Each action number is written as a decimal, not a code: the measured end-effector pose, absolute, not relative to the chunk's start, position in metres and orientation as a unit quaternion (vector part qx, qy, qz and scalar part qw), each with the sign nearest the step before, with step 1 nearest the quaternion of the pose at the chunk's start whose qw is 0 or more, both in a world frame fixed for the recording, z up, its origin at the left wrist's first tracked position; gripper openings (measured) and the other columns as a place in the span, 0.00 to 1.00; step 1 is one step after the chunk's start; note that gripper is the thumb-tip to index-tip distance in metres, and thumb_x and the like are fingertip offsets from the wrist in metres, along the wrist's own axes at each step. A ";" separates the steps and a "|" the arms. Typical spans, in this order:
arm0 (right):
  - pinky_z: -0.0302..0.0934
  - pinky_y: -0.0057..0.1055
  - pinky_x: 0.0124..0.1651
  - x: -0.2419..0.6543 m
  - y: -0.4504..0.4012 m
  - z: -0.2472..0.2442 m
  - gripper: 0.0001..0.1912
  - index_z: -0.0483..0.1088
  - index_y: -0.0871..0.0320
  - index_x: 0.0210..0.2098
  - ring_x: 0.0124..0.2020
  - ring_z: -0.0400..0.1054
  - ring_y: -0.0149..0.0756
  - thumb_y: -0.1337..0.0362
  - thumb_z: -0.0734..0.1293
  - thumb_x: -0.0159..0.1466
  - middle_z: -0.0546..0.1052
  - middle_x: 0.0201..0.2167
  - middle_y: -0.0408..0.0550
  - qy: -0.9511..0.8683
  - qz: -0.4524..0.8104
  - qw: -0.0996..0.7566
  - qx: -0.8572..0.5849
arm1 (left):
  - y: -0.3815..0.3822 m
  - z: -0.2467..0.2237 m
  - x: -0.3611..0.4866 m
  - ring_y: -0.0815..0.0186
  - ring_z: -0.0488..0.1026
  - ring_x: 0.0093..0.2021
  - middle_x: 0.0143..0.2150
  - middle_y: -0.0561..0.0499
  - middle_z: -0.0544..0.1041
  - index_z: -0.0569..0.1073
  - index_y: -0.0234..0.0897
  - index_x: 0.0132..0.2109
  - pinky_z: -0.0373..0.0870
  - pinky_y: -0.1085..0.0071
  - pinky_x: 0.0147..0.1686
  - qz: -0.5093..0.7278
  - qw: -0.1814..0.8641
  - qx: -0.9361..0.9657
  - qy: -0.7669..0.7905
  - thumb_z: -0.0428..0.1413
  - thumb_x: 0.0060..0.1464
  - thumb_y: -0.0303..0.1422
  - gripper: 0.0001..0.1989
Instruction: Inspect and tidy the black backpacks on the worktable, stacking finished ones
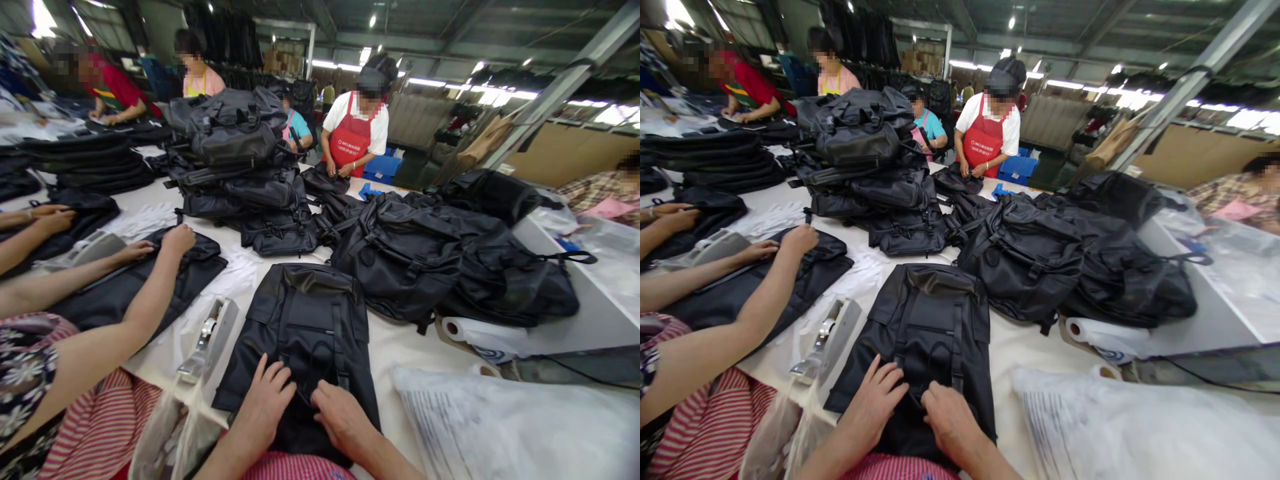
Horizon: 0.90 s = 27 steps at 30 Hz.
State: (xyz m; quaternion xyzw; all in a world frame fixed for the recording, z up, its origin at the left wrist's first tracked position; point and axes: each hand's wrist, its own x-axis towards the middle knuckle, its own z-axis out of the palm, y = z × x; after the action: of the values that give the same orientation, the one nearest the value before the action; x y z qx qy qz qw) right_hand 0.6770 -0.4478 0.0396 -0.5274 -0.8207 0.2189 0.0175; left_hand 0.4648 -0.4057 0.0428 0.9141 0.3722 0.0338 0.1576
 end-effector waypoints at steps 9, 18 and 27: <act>0.61 0.26 0.39 0.681 -0.437 0.053 0.08 0.68 0.57 0.35 0.36 0.69 0.32 0.71 0.57 0.64 0.74 0.34 0.46 -0.813 0.353 0.064 -0.458 | -0.417 0.034 0.475 0.65 0.69 0.48 0.43 0.51 0.76 0.65 0.36 0.56 0.51 0.53 0.65 0.083 0.175 0.936 0.292 0.43 0.63 0.26 0.16; 0.66 0.36 0.39 0.636 -0.393 0.021 0.31 0.67 0.62 0.47 0.39 0.73 0.47 0.61 0.77 0.46 0.77 0.40 0.59 -0.794 0.300 -0.183 -0.496 | -0.426 0.025 0.463 0.71 0.67 0.30 0.24 0.57 0.69 0.74 0.40 0.34 0.62 0.63 0.60 0.187 0.146 0.935 0.265 0.34 0.67 0.33 0.24; 0.66 0.37 0.35 0.616 -0.401 -0.002 0.26 0.66 0.66 0.45 0.38 0.72 0.48 0.63 0.74 0.50 0.75 0.38 0.62 -0.809 0.247 -0.195 -0.496 | -0.430 0.016 0.459 0.71 0.69 0.30 0.25 0.57 0.71 0.75 0.41 0.37 0.65 0.65 0.56 0.169 0.168 0.933 0.268 0.38 0.66 0.31 0.20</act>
State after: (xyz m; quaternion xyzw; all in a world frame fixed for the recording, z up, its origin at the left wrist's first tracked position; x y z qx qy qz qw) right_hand 0.6156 -0.4006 -0.0016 -0.4962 -0.8091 0.2470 -0.1953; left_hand 0.4586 -0.4296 0.0160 0.9334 0.2682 0.1691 0.1678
